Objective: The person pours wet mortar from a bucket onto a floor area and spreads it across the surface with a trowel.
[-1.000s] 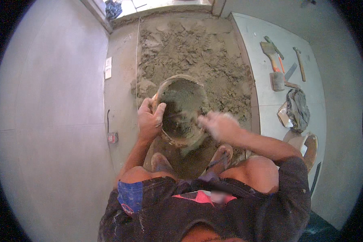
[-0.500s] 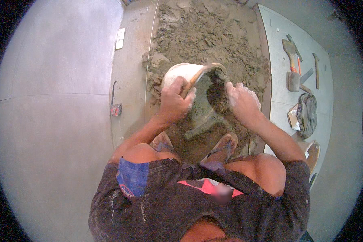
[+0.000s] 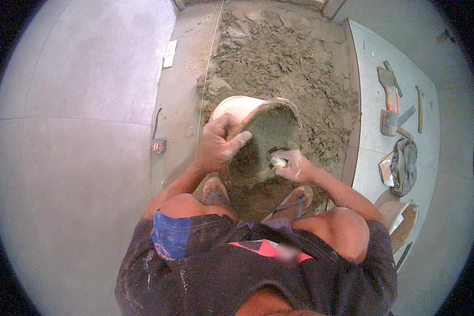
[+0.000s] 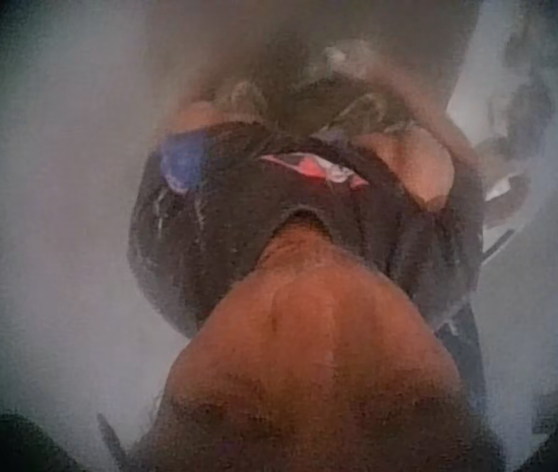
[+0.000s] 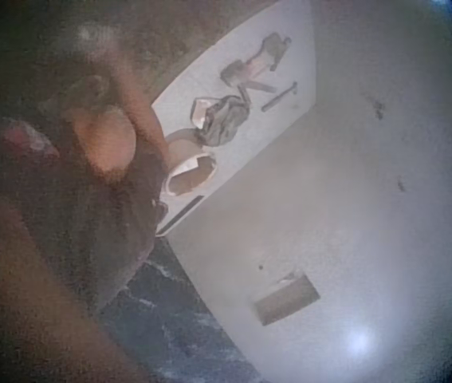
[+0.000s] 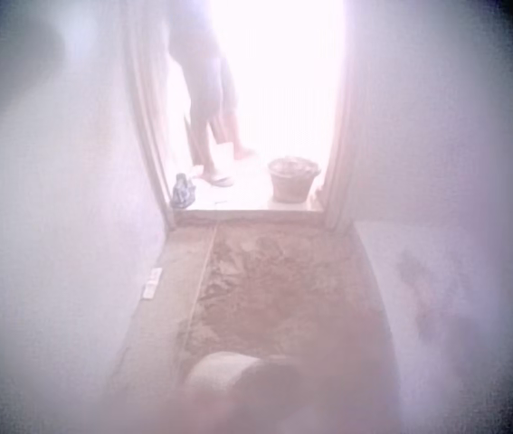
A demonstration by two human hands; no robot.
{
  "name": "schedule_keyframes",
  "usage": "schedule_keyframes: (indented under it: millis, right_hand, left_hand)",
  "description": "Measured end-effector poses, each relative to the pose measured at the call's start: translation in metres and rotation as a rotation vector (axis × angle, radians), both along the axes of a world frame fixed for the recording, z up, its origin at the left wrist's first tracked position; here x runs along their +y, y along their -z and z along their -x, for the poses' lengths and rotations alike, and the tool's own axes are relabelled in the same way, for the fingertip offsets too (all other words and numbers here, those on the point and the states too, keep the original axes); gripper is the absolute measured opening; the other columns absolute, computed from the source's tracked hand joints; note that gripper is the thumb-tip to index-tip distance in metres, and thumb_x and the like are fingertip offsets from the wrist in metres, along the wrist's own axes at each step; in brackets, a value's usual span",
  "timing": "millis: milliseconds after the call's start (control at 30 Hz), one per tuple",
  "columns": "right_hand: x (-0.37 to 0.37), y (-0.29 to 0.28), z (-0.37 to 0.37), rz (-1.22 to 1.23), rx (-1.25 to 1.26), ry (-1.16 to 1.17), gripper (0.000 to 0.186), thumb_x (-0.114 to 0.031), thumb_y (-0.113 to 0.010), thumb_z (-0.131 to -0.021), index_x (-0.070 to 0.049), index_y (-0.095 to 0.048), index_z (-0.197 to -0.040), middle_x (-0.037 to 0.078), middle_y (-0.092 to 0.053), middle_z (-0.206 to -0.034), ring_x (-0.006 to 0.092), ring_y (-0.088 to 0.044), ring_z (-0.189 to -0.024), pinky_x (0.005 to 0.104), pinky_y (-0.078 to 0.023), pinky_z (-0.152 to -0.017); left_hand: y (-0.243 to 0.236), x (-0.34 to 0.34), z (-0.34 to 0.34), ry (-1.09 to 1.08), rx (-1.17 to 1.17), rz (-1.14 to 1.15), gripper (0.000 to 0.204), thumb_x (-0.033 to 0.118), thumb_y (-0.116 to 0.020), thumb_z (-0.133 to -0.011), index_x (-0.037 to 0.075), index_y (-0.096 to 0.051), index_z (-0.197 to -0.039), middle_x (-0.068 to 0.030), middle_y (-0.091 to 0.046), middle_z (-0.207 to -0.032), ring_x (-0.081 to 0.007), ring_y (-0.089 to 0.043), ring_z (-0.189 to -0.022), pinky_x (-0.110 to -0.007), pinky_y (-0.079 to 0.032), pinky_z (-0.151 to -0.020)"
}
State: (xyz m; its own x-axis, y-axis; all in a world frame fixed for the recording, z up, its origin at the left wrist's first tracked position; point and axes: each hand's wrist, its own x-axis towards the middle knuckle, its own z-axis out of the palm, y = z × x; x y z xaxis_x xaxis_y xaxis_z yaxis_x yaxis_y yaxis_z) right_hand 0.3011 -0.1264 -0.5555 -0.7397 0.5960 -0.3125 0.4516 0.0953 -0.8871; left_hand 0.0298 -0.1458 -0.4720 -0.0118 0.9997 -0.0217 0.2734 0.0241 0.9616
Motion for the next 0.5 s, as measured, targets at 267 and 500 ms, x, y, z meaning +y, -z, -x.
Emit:
schedule_keyframes:
  millis: [267, 500]
  right_hand:
    - [-0.006, -0.024, 0.029, 0.230, 0.008, 0.056, 0.030, -0.020, -0.067, -0.081, -0.002, -0.061, -0.105, 0.005, -0.059, -0.073, 0.0128, -0.053, -0.064, 0.0322, -0.047, -0.058]
    - [-0.001, -0.055, 0.022, 0.445, 0.032, 0.102, 0.041, -0.018, -0.066, -0.083, -0.001, -0.060, -0.120, 0.000, -0.059, -0.075, 0.0071, -0.054, -0.060, 0.0246, -0.046, -0.054]
  left_hand:
    - [0.013, -0.004, 0.025, -0.199, -0.157, -0.019, 0.015, 0.011, -0.072, -0.085, 0.003, -0.060, -0.090, 0.0001, -0.060, -0.082, -0.0068, -0.051, -0.075, -0.025, -0.045, -0.068]
    - [0.038, 0.000, 0.056, -0.470, -0.061, -0.148, 0.018, 0.017, -0.071, -0.087, 0.004, -0.059, -0.087, 0.0015, -0.056, -0.081, -0.0084, -0.050, -0.073, -0.026, -0.044, -0.067]
